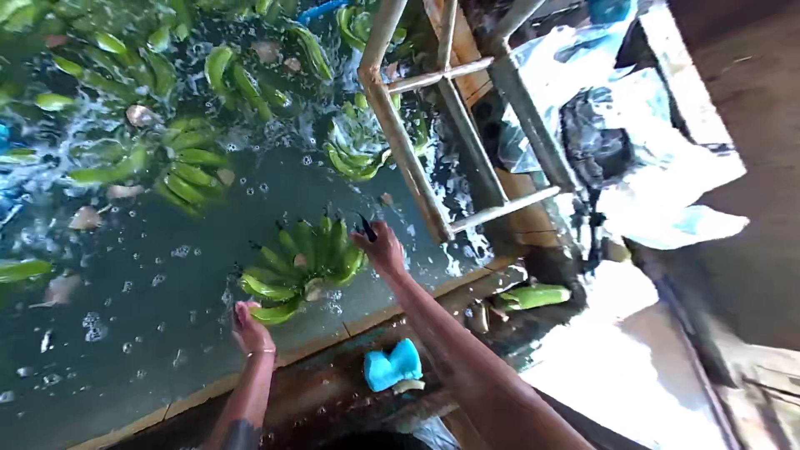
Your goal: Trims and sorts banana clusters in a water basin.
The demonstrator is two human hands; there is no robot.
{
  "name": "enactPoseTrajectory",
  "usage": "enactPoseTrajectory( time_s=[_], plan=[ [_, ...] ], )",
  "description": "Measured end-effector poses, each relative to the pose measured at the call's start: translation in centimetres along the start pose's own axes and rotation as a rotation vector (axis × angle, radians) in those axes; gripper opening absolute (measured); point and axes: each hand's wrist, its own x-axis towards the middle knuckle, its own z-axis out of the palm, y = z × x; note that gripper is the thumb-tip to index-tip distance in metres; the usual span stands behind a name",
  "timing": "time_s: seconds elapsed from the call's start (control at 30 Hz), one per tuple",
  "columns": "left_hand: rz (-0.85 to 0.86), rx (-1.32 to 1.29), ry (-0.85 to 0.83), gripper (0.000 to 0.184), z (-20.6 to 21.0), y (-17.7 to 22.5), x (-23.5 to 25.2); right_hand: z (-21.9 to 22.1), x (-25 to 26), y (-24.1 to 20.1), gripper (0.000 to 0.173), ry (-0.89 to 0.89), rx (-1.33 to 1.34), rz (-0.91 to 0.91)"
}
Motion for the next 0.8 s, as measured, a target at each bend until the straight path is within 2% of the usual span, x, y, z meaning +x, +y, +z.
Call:
enactPoseTrajectory(
  time_s=[0.07,0.13,0.2,0.23,0.27,0.3,0.37,0.43,0.5,0.53,0.6,0.7,0.73,0.8],
  plan=[
    [-0.099,-0.025,0.020,0.041,0.1,0.3,1.1,2.0,1.8,0.5,0.045,0.002,0.008,0.015],
    [-0.232,-0.063,-0.035,0.036,-0.9,0.4,2.9,2.5,2.1,0.3,0.034,-0.057,0.119,0.104],
    [-0.352,-0.077,-0.086,0.029,-2.7,0.0,5.2,2.1,1.6,1.4,0.025,-0.141,0.539,0.167],
    [-0.364,-0.047,-0.054,0.023,-3.5,-0.2,6.0,1.8,1.2,2.1,0.022,-0.205,0.713,0.171],
    [-0.303,0.008,-0.033,0.023,-4.3,0.0,6.5,1.6,0.8,2.8,0.020,-0.258,0.804,0.148],
    [-0.193,0.063,-0.051,0.038,-4.8,0.7,6.8,1.6,0.6,3.2,0.020,-0.280,0.818,0.125],
    [-0.010,0.166,-0.250,0.060,-4.6,2.2,6.9,1.5,0.3,2.5,0.015,-0.282,0.733,0.151],
    [0.067,0.411,-0.353,0.051,-3.1,2.9,6.7,1.9,0.0,1.6,0.015,-0.357,0.654,0.246],
    [0.099,0.657,-0.330,0.045,-2.4,2.8,7.4,2.4,0.6,1.3,0.019,-0.428,0.534,0.281],
    [0.067,0.683,-0.301,0.046,-2.3,2.6,7.8,2.5,1.1,1.5,0.021,-0.393,0.435,0.243],
    [-0.078,0.581,-0.220,0.049,-2.5,2.2,8.5,2.6,2.6,2.2,0.031,-0.326,0.251,0.141],
    [-0.293,0.238,-0.125,0.039,-2.9,0.7,8.7,3.3,3.0,2.8,0.031,-0.453,0.223,0.188],
    [-0.309,0.193,-0.144,0.034,-2.9,0.9,8.5,3.6,3.0,3.2,0.030,-0.477,0.284,0.200],
    [-0.229,0.181,-0.270,0.046,-2.6,2.3,8.3,3.9,2.8,3.9,0.030,-0.481,0.417,0.151]
  ],
)
